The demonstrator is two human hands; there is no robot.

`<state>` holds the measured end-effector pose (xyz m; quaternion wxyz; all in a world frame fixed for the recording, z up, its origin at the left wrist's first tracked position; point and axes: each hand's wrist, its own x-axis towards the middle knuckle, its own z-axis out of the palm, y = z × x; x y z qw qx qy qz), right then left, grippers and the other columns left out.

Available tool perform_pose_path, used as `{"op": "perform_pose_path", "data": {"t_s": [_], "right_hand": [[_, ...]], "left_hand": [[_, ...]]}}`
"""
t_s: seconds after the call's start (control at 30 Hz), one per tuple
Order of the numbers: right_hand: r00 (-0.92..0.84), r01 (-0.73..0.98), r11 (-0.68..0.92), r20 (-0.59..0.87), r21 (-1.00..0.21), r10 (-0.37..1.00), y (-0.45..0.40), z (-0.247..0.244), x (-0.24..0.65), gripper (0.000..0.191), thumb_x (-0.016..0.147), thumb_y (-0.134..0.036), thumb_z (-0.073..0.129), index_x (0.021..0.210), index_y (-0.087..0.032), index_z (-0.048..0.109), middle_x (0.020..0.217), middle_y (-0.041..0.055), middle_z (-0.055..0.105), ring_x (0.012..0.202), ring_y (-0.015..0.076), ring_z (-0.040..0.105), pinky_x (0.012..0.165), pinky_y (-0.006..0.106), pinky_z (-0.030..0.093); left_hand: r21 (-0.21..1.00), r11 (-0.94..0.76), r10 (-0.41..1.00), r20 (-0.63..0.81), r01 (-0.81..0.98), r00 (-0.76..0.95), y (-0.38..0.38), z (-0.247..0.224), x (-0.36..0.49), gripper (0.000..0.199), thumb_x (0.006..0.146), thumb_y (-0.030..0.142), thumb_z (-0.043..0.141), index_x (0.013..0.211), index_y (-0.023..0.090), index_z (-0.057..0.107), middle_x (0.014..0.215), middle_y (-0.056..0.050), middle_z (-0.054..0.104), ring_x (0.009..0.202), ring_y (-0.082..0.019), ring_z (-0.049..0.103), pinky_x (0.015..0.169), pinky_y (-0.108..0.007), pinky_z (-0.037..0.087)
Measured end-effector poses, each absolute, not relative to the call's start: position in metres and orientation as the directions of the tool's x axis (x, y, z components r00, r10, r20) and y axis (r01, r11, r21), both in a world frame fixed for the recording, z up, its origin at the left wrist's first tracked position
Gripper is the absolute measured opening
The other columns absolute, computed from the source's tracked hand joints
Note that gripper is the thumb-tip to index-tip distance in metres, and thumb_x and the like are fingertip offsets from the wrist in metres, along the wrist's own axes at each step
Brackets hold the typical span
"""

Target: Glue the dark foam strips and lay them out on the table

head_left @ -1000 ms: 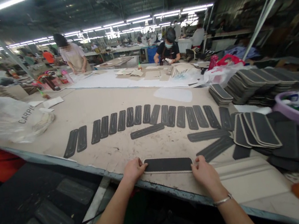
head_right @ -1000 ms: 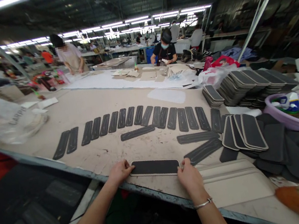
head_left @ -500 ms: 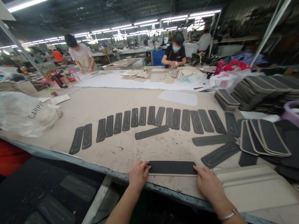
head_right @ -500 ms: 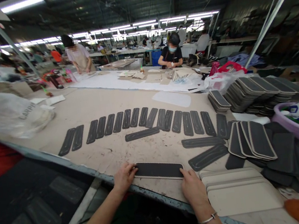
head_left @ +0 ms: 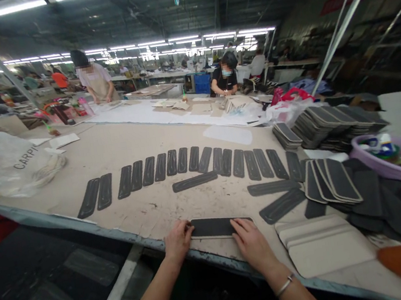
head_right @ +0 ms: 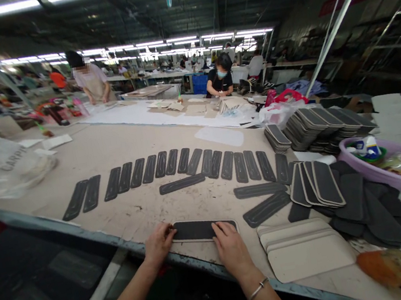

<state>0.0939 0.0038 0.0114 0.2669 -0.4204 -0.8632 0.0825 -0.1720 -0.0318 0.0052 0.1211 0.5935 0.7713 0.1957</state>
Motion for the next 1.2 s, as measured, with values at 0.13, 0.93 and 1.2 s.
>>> {"op": "perform_pose_path", "data": {"t_s": [0.13, 0.93, 1.2], "right_hand": [[-0.551, 0.672, 0.677, 0.408, -0.301, 0.728, 0.008, -0.003, 0.083, 0.032, 0.089, -0.013, 0.047, 0.118, -0.013, 0.061, 0.118, 0.0133, 0.057, 0.112, 0.0257, 0.048, 0.094, 0.042, 0.045], [-0.560, 0.666, 0.690, 0.422, -0.283, 0.713, 0.008, -0.017, 0.090, 0.030, 0.092, -0.017, 0.047, 0.117, -0.016, 0.062, 0.121, 0.0116, 0.058, 0.114, 0.0255, 0.049, 0.095, 0.041, 0.045], [-0.565, 0.643, 0.707, 0.440, -0.297, 0.698, 0.009, -0.022, 0.092, 0.031, 0.093, -0.019, 0.044, 0.118, -0.015, 0.062, 0.121, 0.0122, 0.058, 0.115, 0.0261, 0.050, 0.095, 0.042, 0.045]], "left_hand": [[0.492, 0.165, 0.958, 0.126, 0.855, -0.258, -0.035, 0.008, -0.176, 0.019, 0.092, 0.028, 0.047, 0.097, 0.021, 0.064, 0.098, -0.004, 0.059, 0.089, -0.016, 0.059, 0.079, -0.026, 0.046], [0.404, -0.392, 0.910, 0.300, 0.826, 0.285, -0.021, 0.002, -0.090, 0.024, 0.090, 0.023, 0.051, 0.109, 0.022, 0.066, 0.111, -0.007, 0.063, 0.107, -0.022, 0.050, 0.096, -0.039, 0.045], [0.551, -0.291, 0.940, 0.315, 0.782, 0.128, -0.028, 0.010, -0.083, 0.028, 0.084, 0.025, 0.058, 0.109, 0.018, 0.066, 0.109, -0.009, 0.065, 0.104, -0.022, 0.056, 0.095, -0.039, 0.048]]}}
